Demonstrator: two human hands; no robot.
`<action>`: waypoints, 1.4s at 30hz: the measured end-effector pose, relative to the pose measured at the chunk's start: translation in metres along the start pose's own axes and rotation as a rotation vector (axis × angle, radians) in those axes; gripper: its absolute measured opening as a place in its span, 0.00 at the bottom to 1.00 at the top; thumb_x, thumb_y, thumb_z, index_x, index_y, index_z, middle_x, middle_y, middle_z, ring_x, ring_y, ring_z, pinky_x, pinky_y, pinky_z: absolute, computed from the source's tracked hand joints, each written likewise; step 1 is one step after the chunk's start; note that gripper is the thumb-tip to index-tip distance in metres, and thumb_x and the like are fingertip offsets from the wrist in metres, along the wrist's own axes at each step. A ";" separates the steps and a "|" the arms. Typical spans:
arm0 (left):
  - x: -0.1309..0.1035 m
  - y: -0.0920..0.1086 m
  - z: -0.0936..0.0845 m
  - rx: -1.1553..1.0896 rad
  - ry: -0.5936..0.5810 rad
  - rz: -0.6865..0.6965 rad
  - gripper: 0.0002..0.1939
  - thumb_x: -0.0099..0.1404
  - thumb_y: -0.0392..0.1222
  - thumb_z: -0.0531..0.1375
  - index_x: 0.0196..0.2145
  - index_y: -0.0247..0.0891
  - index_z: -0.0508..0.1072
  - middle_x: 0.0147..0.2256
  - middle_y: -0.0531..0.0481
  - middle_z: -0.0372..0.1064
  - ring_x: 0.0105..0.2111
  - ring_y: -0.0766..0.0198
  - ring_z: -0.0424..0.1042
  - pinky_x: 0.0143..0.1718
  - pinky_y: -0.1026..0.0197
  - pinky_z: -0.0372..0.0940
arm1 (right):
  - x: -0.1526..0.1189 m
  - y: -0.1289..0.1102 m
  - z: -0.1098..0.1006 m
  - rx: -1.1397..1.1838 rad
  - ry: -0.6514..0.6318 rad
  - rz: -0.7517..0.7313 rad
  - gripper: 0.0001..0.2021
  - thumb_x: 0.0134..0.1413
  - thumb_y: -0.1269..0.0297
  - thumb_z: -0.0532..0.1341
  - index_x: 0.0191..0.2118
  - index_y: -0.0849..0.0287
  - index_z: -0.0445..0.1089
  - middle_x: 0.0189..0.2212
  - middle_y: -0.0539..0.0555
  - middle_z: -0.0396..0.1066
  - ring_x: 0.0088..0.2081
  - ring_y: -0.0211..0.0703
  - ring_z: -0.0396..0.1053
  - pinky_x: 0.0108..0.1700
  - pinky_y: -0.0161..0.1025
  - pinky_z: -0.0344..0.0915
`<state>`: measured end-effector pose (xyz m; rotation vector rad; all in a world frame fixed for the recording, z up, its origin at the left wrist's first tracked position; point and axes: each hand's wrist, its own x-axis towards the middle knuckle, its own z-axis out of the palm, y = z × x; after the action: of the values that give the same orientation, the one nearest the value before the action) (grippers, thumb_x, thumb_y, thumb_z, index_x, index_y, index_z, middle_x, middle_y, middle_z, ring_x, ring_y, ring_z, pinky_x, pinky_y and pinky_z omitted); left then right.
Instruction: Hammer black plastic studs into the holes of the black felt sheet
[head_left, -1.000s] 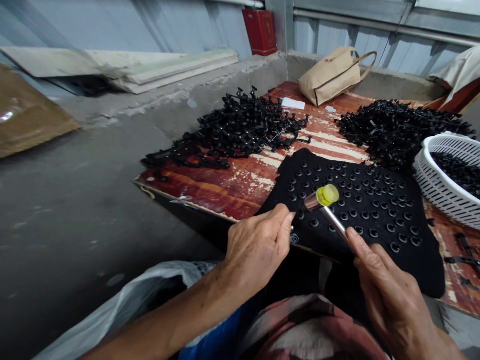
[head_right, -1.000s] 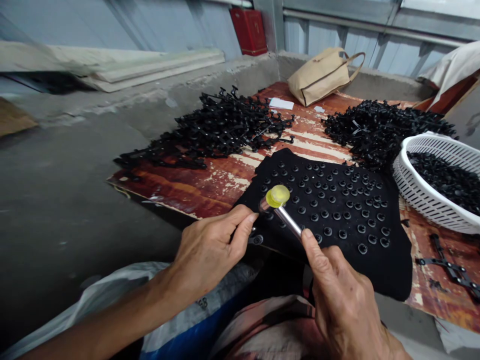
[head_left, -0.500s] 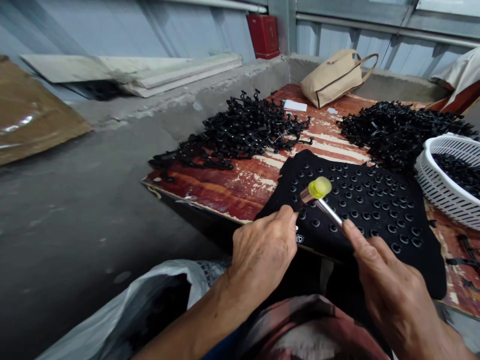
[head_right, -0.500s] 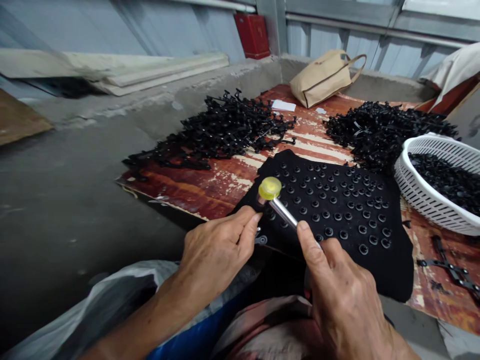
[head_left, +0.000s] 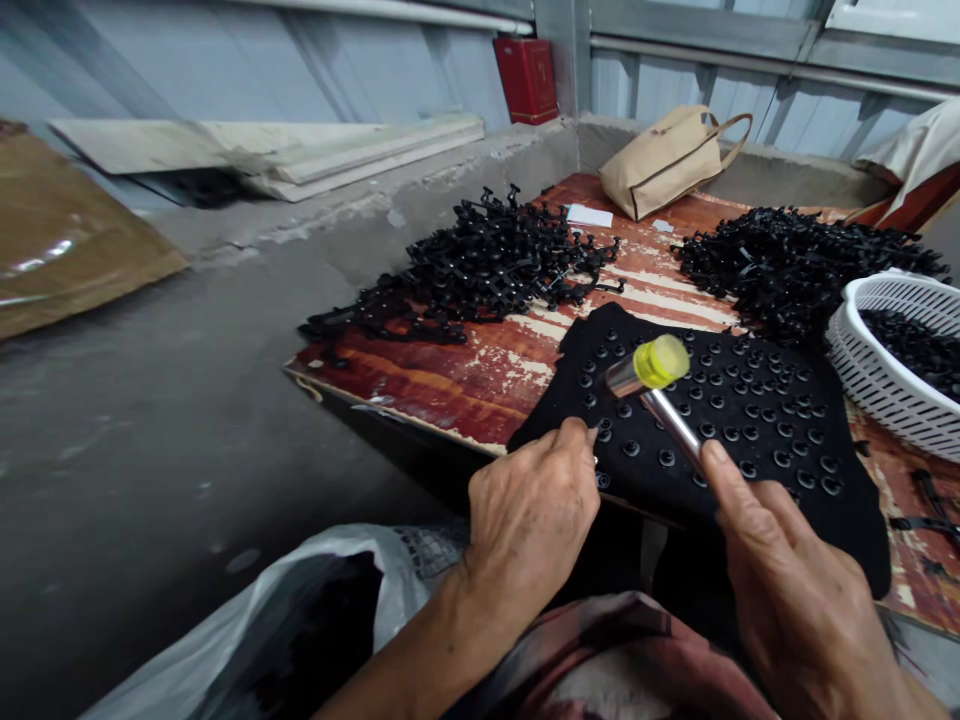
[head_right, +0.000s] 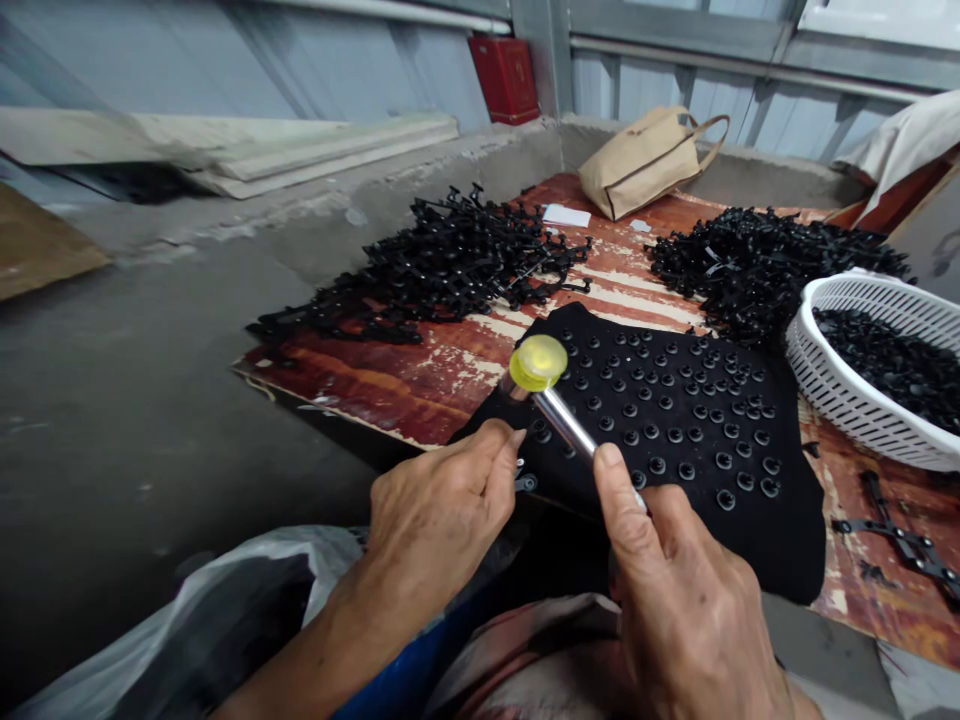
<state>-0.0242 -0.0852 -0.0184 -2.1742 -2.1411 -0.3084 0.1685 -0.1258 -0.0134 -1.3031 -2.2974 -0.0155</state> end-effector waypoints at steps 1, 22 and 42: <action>0.000 0.000 0.000 0.001 -0.006 0.000 0.15 0.70 0.40 0.49 0.31 0.39 0.73 0.26 0.48 0.77 0.27 0.56 0.77 0.22 0.61 0.47 | 0.000 0.001 0.001 -0.040 -0.029 -0.018 0.39 0.54 0.78 0.49 0.71 0.57 0.38 0.30 0.52 0.67 0.24 0.39 0.69 0.21 0.31 0.66; 0.004 -0.003 -0.002 -0.048 -0.149 -0.041 0.16 0.71 0.40 0.46 0.35 0.39 0.72 0.28 0.45 0.77 0.31 0.55 0.78 0.25 0.62 0.53 | 0.001 0.002 -0.004 -0.098 -0.110 -0.095 0.40 0.52 0.79 0.47 0.71 0.62 0.35 0.31 0.55 0.68 0.25 0.43 0.73 0.21 0.34 0.70; -0.024 -0.018 -0.004 -0.861 0.137 0.193 0.10 0.65 0.46 0.55 0.41 0.40 0.70 0.35 0.50 0.73 0.33 0.64 0.72 0.36 0.63 0.66 | -0.007 -0.024 0.027 1.032 -0.010 0.584 0.09 0.63 0.56 0.57 0.35 0.56 0.66 0.26 0.46 0.59 0.28 0.36 0.59 0.29 0.32 0.60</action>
<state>-0.0428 -0.1096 -0.0207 -2.5905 -1.8856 -1.5429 0.1408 -0.1377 -0.0351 -1.2648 -1.4222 1.1835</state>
